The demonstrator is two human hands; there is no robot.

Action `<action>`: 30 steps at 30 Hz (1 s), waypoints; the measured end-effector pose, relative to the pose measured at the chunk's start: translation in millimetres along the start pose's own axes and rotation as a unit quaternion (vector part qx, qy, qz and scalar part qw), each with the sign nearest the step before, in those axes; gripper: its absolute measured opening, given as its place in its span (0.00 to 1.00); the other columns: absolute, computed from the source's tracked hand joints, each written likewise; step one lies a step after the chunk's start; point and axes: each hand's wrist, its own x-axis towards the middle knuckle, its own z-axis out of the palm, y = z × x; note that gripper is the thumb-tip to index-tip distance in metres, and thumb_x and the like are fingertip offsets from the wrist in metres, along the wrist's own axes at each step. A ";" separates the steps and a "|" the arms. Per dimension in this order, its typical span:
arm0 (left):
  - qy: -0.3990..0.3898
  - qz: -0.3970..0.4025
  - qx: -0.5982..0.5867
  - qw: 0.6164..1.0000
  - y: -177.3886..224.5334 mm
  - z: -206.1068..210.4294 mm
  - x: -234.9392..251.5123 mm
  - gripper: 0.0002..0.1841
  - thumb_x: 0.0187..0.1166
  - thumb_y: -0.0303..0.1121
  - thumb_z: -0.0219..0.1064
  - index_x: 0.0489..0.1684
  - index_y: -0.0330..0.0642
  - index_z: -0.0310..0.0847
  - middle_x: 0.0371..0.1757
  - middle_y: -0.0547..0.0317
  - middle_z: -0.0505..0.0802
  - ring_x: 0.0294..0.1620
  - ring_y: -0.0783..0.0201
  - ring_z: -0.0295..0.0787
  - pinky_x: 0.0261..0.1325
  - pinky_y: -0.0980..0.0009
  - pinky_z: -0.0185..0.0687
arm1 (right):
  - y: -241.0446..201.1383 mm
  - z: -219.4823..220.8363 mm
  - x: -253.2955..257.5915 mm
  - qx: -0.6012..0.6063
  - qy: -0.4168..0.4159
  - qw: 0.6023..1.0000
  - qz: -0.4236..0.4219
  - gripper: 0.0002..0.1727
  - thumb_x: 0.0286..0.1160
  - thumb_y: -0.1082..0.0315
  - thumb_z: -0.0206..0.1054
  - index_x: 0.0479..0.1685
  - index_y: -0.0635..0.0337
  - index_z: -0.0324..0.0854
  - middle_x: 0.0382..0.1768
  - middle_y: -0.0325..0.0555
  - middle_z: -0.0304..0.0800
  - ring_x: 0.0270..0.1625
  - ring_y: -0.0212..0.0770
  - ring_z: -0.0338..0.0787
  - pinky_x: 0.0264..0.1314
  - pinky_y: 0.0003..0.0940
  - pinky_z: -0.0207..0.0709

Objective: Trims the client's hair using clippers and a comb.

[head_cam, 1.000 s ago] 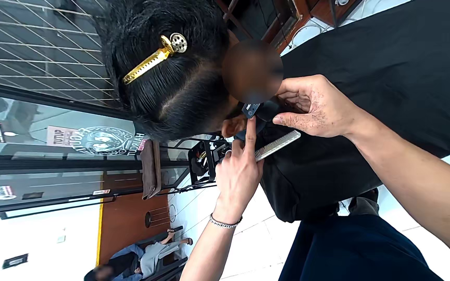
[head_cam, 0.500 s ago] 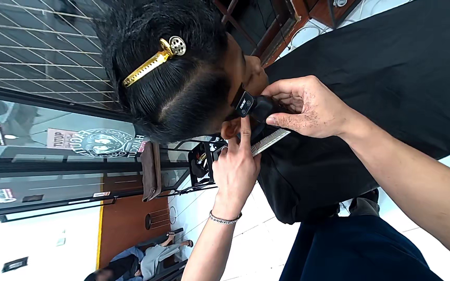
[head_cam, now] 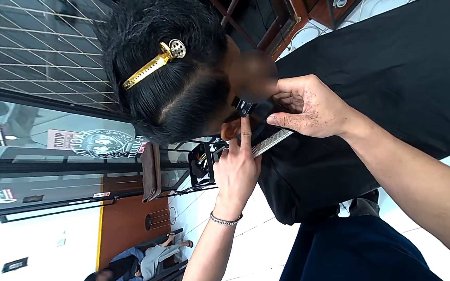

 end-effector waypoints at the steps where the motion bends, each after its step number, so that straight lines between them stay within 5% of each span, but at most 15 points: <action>1: -0.001 0.001 0.003 1.000 -0.5 0.3 -0.2 0.46 0.73 0.40 0.73 0.94 0.41 0.55 0.45 0.40 0.91 0.23 0.44 0.87 0.20 0.48 0.78 | 0.3 -0.2 -0.5 -0.002 -0.001 1.000 0.004 0.17 0.71 0.68 0.74 0.58 0.65 0.84 0.45 0.42 0.94 0.44 0.22 0.92 0.51 0.18 0.86; 8: 0.007 0.004 0.007 1.000 0.3 1.6 0.5 0.44 0.74 0.41 0.72 0.93 0.42 0.57 0.40 0.42 0.90 0.22 0.44 0.87 0.19 0.49 0.77 | -1.5 1.5 2.5 -0.003 -0.006 1.000 0.008 0.17 0.71 0.67 0.74 0.58 0.65 0.85 0.45 0.41 0.94 0.44 0.22 0.92 0.50 0.17 0.86; 14: 0.007 0.003 -0.007 1.000 0.4 0.3 0.4 0.47 0.74 0.37 0.71 0.97 0.48 0.49 0.44 0.42 0.91 0.21 0.45 0.86 0.18 0.49 0.76 | -0.8 2.4 3.4 0.027 0.007 0.999 -0.018 0.18 0.73 0.69 0.72 0.59 0.69 0.83 0.47 0.45 0.94 0.49 0.25 0.93 0.56 0.20 0.87; 21: -0.008 -0.004 0.008 1.000 1.6 0.2 0.0 0.43 0.74 0.40 0.72 0.92 0.40 0.57 0.41 0.41 0.90 0.23 0.43 0.87 0.20 0.48 0.77 | 1.7 -0.5 -0.9 -0.007 -0.011 1.000 0.016 0.18 0.71 0.67 0.73 0.58 0.64 0.85 0.45 0.41 0.94 0.45 0.23 0.92 0.51 0.18 0.86; 30: 0.007 0.002 0.004 1.000 2.7 1.3 0.8 0.44 0.74 0.39 0.72 0.94 0.43 0.55 0.41 0.42 0.91 0.22 0.44 0.87 0.18 0.49 0.76 | -2.4 2.0 3.0 0.003 -0.005 1.000 0.011 0.17 0.72 0.67 0.73 0.58 0.65 0.84 0.44 0.41 0.94 0.43 0.22 0.92 0.49 0.18 0.86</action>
